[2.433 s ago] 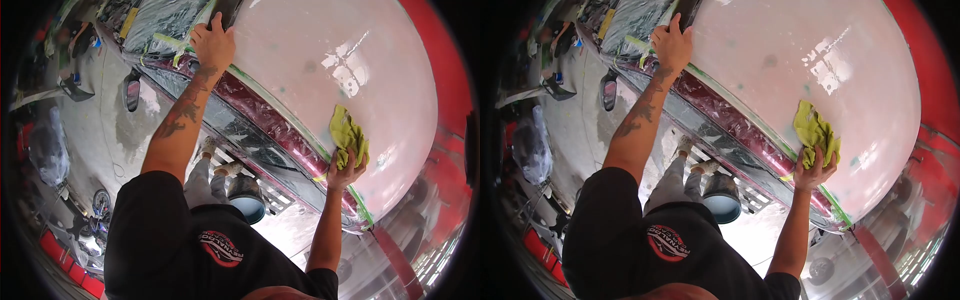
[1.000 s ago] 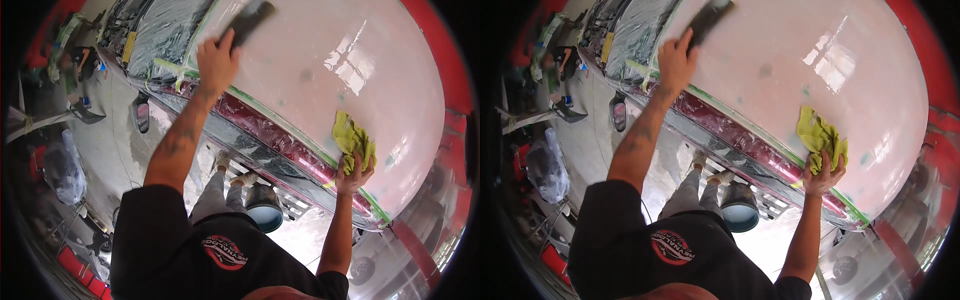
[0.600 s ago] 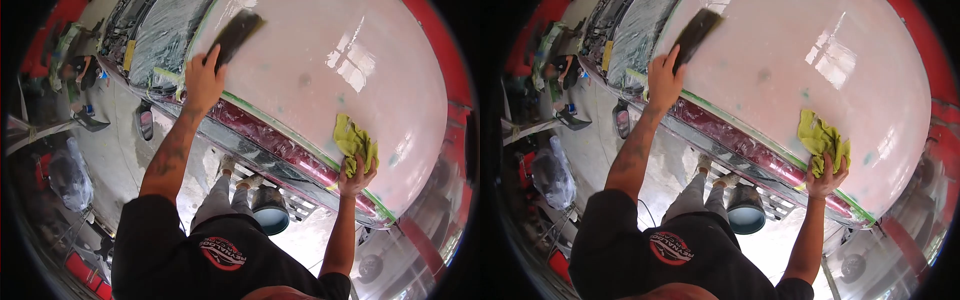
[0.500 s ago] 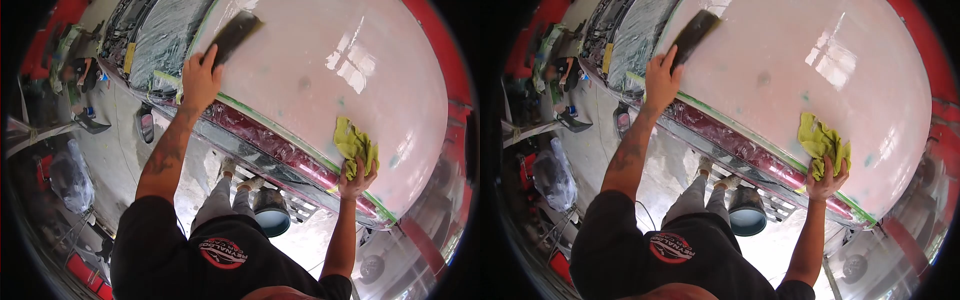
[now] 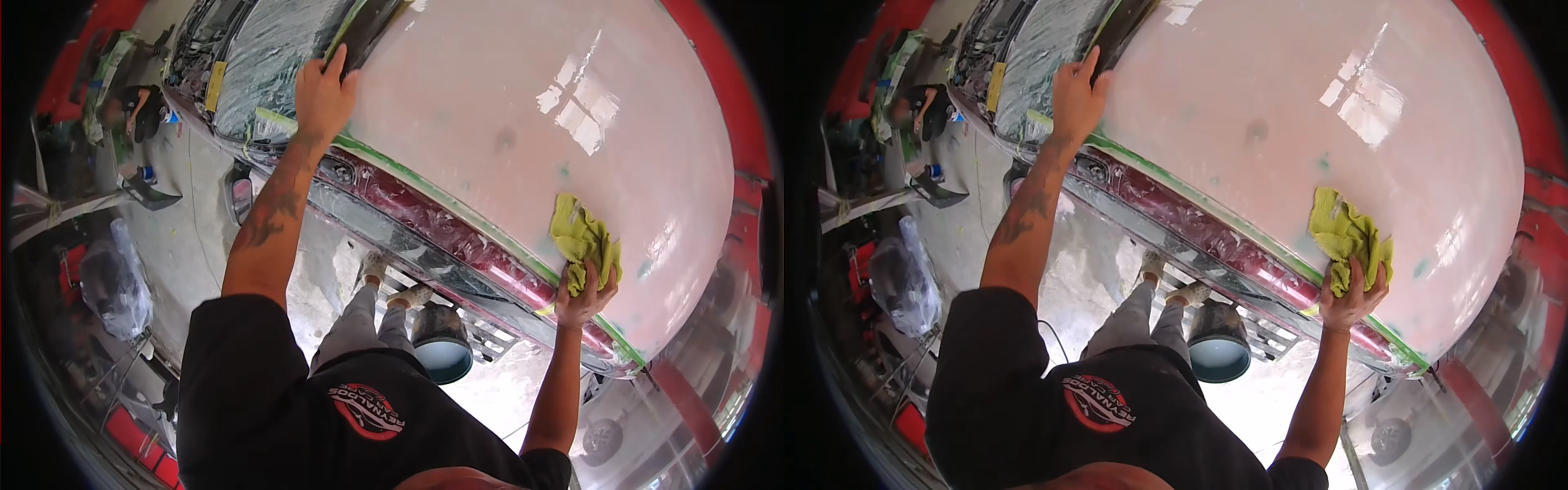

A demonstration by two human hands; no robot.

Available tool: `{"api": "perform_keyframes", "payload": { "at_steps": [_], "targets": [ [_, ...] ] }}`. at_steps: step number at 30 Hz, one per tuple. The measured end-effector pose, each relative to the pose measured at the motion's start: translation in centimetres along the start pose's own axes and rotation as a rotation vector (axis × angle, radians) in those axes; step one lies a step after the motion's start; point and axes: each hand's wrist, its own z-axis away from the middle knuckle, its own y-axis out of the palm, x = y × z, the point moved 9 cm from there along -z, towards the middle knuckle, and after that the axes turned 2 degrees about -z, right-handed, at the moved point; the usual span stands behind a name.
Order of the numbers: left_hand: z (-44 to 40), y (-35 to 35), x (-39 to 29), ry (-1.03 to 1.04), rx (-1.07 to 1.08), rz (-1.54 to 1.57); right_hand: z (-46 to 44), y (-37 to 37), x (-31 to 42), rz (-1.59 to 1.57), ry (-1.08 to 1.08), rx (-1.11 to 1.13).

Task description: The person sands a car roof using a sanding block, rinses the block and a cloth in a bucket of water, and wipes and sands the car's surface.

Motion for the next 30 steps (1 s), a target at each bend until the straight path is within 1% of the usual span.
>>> {"api": "perform_keyframes", "payload": {
  "at_steps": [2,3,6,7,10,11,13,16,17,20,23,28,30],
  "targets": [
    [3.9,-1.3,-0.4,0.073,0.048,0.007,-0.2,0.2,0.0,-0.008,-0.012,-0.002],
    [5.4,-1.9,-0.3,0.071,0.069,-0.018,0.0,0.2,-0.1,-0.008,-0.008,-0.001],
    [2.8,-0.6,0.1,0.089,0.062,-0.028,-0.1,0.3,-0.2,-0.002,0.001,0.005],
    [0.5,0.2,0.6,0.073,0.049,-0.014,-0.1,0.3,-0.2,-0.008,0.002,0.005],
    [-0.7,0.1,0.3,0.058,0.052,-0.069,0.0,0.2,-0.2,-0.007,0.004,0.006],
    [0.9,-0.5,0.3,0.055,0.053,-0.075,0.0,0.3,-0.2,-0.005,0.01,-0.004],
    [5.1,-1.8,-0.8,0.122,0.071,-0.082,-0.2,0.2,0.1,-0.021,0.007,0.002],
    [3.0,-1.1,-1.0,0.154,0.013,-0.087,-0.3,0.3,0.0,-0.029,-0.005,0.003],
    [0.9,-0.6,-0.7,0.144,0.0,-0.095,-0.2,0.3,0.0,-0.024,-0.004,0.003],
    [0.3,-0.5,-0.5,0.12,0.031,-0.093,-0.3,0.1,0.1,-0.024,-0.009,0.004],
    [5.5,-2.0,-0.8,0.14,0.074,-0.093,-0.2,0.1,0.1,-0.048,0.001,0.003],
    [0.6,-0.5,-0.9,0.155,0.005,-0.083,-0.3,0.3,0.1,-0.026,0.001,0.006],
    [0.1,-0.6,-0.6,0.08,0.041,-0.1,-0.1,0.2,0.0,-0.026,0.009,0.016]
  ]
}}
